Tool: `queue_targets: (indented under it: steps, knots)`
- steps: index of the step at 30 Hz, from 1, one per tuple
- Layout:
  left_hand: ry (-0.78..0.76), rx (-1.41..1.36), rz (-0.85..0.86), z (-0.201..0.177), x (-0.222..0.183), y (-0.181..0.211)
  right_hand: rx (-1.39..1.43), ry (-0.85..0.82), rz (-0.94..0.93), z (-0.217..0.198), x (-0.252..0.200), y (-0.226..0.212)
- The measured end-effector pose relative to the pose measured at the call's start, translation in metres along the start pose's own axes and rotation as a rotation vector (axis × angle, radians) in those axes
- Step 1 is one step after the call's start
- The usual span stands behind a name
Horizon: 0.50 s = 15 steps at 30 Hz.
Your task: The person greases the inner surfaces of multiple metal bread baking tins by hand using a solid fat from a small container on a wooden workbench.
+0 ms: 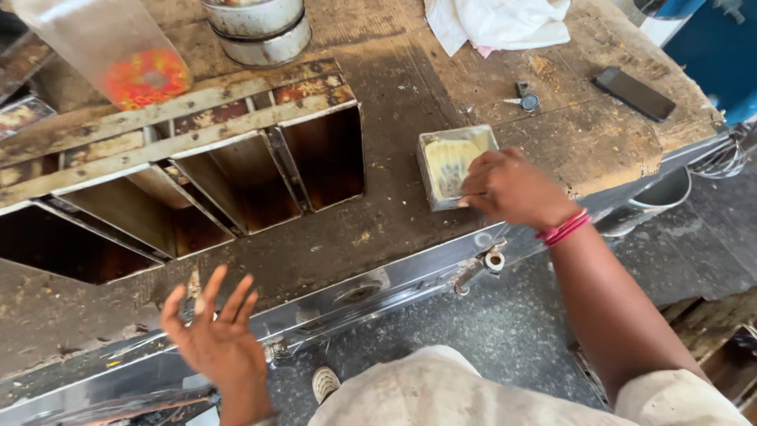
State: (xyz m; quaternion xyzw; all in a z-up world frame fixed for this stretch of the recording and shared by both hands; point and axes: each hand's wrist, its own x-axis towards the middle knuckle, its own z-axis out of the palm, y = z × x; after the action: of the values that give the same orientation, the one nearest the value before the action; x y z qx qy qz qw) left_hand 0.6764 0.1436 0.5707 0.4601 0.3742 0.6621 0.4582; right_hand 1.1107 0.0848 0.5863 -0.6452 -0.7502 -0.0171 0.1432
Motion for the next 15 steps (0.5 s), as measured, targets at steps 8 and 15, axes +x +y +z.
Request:
queue_targets:
  steps: [8, 15]
  knots:
    - [0.292, 0.193, -0.117, -0.108, -0.004, -0.008, 0.143, 0.133, -0.013, -0.005, 0.004, 0.046]
    - [0.176, 0.307, 0.145, -0.066, -0.009, 0.017, -0.058, 0.01, -0.245, -0.005, 0.004, 0.037]
